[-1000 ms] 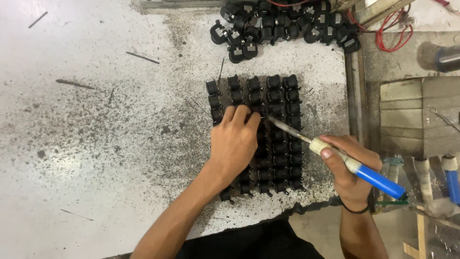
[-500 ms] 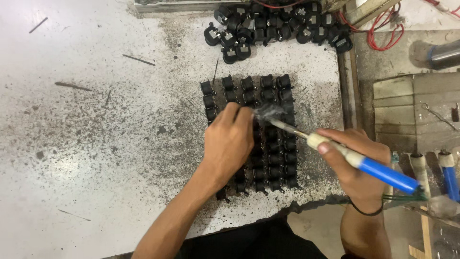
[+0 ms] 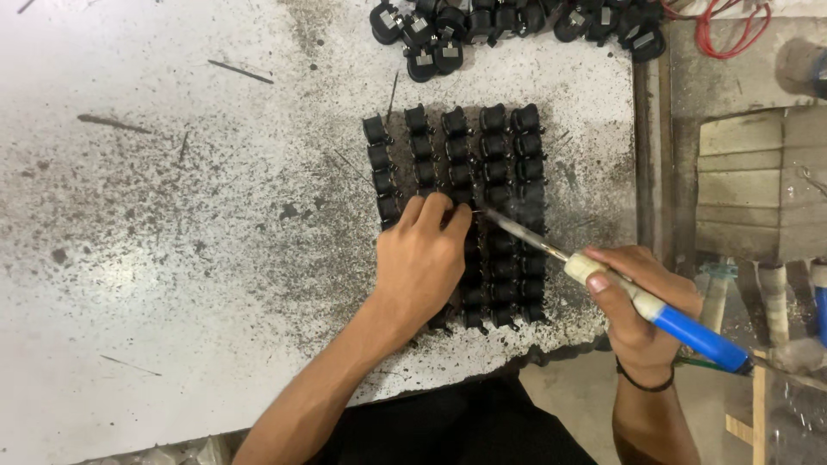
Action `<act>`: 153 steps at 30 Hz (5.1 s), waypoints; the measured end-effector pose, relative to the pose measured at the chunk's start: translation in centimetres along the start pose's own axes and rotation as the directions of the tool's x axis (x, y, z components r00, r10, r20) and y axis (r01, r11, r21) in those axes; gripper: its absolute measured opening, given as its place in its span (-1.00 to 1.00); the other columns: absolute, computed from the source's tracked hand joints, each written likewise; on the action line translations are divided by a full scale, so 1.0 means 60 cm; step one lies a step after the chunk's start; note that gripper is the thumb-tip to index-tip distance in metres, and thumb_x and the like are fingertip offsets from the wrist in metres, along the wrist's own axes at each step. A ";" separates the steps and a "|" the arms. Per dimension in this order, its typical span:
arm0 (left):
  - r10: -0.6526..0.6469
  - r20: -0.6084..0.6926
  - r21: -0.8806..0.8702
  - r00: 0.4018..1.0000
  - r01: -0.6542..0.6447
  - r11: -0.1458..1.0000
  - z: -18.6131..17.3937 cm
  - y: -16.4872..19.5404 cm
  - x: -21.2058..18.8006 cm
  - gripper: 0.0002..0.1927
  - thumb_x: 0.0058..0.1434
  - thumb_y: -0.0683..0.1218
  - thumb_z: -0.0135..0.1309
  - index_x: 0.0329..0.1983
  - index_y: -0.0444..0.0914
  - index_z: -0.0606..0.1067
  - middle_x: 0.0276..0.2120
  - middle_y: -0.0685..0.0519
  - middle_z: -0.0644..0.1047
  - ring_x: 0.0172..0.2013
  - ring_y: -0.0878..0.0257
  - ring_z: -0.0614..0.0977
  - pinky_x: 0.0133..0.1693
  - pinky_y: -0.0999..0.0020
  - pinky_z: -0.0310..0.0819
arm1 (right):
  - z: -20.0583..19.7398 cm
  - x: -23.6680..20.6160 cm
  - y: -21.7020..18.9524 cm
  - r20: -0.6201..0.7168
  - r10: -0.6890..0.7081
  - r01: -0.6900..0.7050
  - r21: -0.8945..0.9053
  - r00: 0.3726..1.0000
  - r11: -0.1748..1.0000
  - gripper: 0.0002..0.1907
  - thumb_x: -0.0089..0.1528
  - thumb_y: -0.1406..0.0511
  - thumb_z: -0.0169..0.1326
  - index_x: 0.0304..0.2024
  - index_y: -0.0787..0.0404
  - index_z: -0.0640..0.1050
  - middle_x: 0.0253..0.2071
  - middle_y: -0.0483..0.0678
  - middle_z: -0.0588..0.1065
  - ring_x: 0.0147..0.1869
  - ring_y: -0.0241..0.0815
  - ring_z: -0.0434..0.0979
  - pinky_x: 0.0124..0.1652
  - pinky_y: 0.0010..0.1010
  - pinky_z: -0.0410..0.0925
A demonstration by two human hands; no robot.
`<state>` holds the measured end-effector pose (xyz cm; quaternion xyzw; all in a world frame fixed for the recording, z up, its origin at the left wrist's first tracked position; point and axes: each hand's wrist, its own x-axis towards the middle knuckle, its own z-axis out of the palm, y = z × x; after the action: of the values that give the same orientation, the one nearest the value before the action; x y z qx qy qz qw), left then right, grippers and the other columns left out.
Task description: The person solders small black electrical components arranged in rows on a workbench, holding each component steady with one hand while applying a soldering iron with the other, working through the batch one component at a time.
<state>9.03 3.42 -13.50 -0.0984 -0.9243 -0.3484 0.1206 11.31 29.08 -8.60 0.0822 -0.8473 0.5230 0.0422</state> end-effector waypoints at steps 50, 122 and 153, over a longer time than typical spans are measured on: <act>-0.039 -0.062 -0.079 0.997 0.034 0.996 -0.067 0.045 -0.079 -0.79 0.17 -0.29 0.18 -0.10 -0.36 0.61 -0.25 -0.06 0.50 -0.40 0.16 0.61 -0.52 0.28 0.52 | -0.009 -0.083 -0.053 -0.078 -0.054 0.054 -0.005 0.996 0.999 -0.74 0.31 0.32 0.19 -0.05 0.42 0.61 -0.22 0.16 0.61 -0.26 -0.16 0.63 -0.23 -0.46 0.41; 0.042 -0.072 -0.099 0.997 -0.049 0.994 -0.048 0.083 -0.092 -0.91 0.15 -0.24 0.18 -0.28 -0.33 0.63 -0.36 -0.07 0.57 -0.39 0.02 0.64 -0.37 0.15 0.57 | -0.027 -0.087 -0.096 0.038 -0.221 0.224 -0.220 0.974 0.949 -0.72 0.09 0.29 0.31 -0.18 0.30 0.71 -0.55 -0.05 0.63 -0.63 -0.31 0.44 -0.46 -0.40 0.23; 0.076 -0.023 0.011 0.997 -0.076 0.997 -0.037 0.079 -0.140 -0.86 0.08 -0.26 0.17 -0.27 -0.29 0.61 -0.28 0.01 0.54 -0.27 0.10 0.60 -0.41 0.21 0.56 | -0.007 -0.158 -0.073 -0.057 -0.202 0.190 -0.161 0.978 0.968 -0.71 0.12 0.32 0.25 -0.13 0.36 0.66 -0.40 -0.01 0.65 -0.44 -0.29 0.53 -0.23 -0.39 0.31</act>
<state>18.61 4.62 -11.42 -0.1288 -0.9202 -0.3400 0.1451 21.40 28.42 -6.06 0.1428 -0.8709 0.4516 0.1311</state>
